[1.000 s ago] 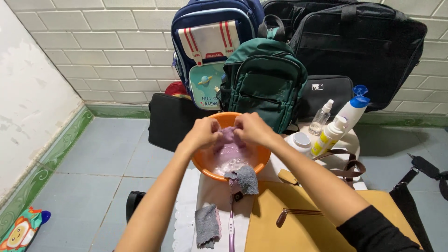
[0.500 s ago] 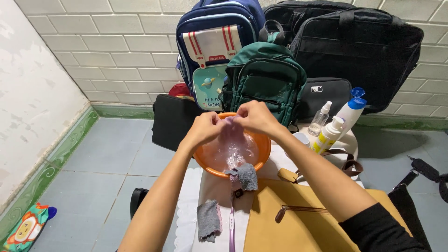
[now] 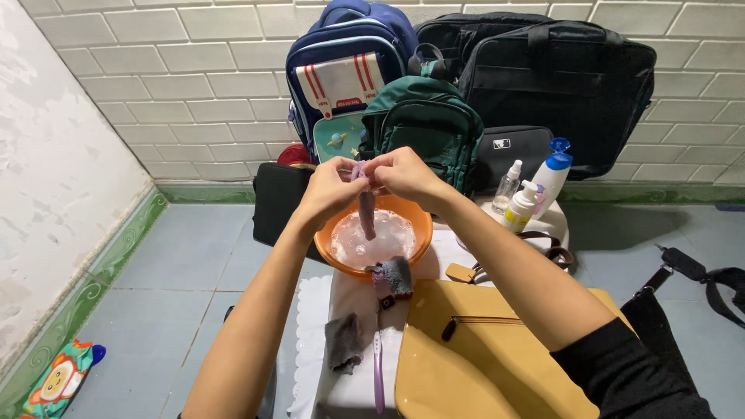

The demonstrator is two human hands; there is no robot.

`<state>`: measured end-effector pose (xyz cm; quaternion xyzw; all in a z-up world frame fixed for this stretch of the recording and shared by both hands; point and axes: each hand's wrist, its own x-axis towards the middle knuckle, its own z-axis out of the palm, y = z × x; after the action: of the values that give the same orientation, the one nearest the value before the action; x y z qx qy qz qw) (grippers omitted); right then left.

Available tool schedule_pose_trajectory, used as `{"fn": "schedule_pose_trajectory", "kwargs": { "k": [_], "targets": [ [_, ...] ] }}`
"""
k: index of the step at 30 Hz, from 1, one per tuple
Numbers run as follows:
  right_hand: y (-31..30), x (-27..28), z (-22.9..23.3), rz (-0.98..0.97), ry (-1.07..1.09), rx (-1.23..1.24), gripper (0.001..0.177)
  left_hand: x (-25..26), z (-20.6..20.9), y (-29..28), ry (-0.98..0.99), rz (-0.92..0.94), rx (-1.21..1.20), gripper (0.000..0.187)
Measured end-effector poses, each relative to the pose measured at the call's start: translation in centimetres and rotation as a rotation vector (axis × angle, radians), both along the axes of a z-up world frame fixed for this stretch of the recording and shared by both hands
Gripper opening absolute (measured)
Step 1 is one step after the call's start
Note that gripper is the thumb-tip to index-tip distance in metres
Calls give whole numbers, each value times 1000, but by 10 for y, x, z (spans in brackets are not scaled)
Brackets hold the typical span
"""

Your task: Cleaning a yellow leather bag by scrubbing with a toothbrush, applying cleaning solution, and wiping with a cloth.

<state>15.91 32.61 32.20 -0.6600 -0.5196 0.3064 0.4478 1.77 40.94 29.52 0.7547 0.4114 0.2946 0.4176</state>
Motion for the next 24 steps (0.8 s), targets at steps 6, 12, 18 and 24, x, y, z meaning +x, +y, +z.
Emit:
{"fn": "schedule_pose_trajectory", "kwargs": {
  "k": [6, 12, 18, 24],
  "targets": [
    [-18, 12, -22, -102, 191, 212, 49, -3, -7, -3, -99, 42, 89, 28],
    [-16, -3, -75, 68, 253, 18, 66, 4, -21, 8, -41, 92, 80, 26],
    [17, 27, -104, -109, -137, -41, 32, -31, -30, -4, -24, 197, -36, 42],
    [4, 2, -52, -158, -301, -16, 28, -13, -93, -3, 0, -34, 165, 38]
  ]
}}
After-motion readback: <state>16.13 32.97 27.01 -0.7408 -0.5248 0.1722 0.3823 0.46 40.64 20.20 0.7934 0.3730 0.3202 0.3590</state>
